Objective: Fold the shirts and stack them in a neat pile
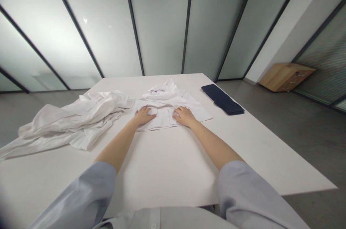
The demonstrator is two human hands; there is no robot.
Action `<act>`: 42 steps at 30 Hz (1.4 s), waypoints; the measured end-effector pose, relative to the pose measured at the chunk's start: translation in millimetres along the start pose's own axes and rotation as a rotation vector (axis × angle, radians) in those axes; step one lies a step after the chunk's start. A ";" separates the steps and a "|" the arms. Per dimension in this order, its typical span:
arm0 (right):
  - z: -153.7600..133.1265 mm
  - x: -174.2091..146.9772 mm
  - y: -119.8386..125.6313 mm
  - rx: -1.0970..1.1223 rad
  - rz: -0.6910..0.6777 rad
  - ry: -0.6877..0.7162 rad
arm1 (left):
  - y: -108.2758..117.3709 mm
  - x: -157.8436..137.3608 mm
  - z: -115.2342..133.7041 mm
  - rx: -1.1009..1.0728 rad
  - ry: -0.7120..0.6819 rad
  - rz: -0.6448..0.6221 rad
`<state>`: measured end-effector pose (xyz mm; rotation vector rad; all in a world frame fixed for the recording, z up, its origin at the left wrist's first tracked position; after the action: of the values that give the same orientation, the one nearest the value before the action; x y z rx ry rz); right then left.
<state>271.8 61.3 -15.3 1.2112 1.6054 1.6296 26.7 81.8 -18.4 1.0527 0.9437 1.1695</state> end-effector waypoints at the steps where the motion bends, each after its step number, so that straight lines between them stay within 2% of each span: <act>1: 0.5 -0.1 -3.1 -0.010 -0.011 -0.009 | 0.3 0.2 -3.6 0.002 -0.001 0.005; 5: 1.2 -1.4 -2.9 -0.014 -0.013 -0.011 | 5.1 -2.1 -10.1 -0.007 -0.022 0.096; 8: -4.3 -2.1 8.3 0.023 0.069 0.040 | 11.3 -8.7 2.0 -0.022 -0.096 0.217; 10: -10.7 -2.4 13.7 0.057 0.094 0.095 | 12.1 -14.0 16.3 -0.040 -0.171 0.253; 14: -22.1 -2.1 12.9 0.093 0.028 0.155 | 0.6 -22.3 42.9 -0.040 -0.327 0.160; 17: -25.7 -0.8 10.8 0.091 0.016 0.142 | -9.1 -25.4 49.7 -0.031 -0.384 0.072; 23: -28.4 1.2 6.9 0.156 -0.040 0.135 | -13.0 -26.1 50.7 -0.027 -0.416 0.027; 29: -21.7 2.7 14.5 0.361 0.085 0.034 | -16.1 -26.8 55.0 -0.039 -0.460 -0.004; 31: -22.6 3.3 15.3 0.433 0.109 0.035 | -16.0 -27.4 55.5 -0.065 -0.473 -0.004; 33: -27.1 3.9 13.3 0.465 0.073 0.084 | -14.8 -27.7 55.9 -0.110 -0.490 0.003; 35: -31.3 4.1 11.1 0.447 0.030 0.145 | -12.9 -27.3 55.9 -0.142 -0.500 0.014; 37: -31.2 4.3 11.1 0.398 0.045 0.182 | -10.4 -26.1 54.5 -0.120 -0.484 0.046; 40: -23.3 4.3 10.7 0.293 0.112 0.169 | -5.7 -23.4 48.8 -0.026 -0.394 0.135; 42: -16.4 3.7 5.3 0.194 0.097 0.124 | -4.7 -21.7 43.2 0.027 -0.308 0.167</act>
<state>257.0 56.0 -7.4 1.3263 1.8440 1.6681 65.9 54.0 -11.3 1.3099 0.6415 1.0917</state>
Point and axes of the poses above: each hand's wrist, its own x-axis towards the middle knuckle, its own y-axis out of the back of the hand, z = x × y, the point moved 5 cm from there along x, towards the middle knuckle, and after that the axes turned 4 degrees about y, right-handed, at the moved point
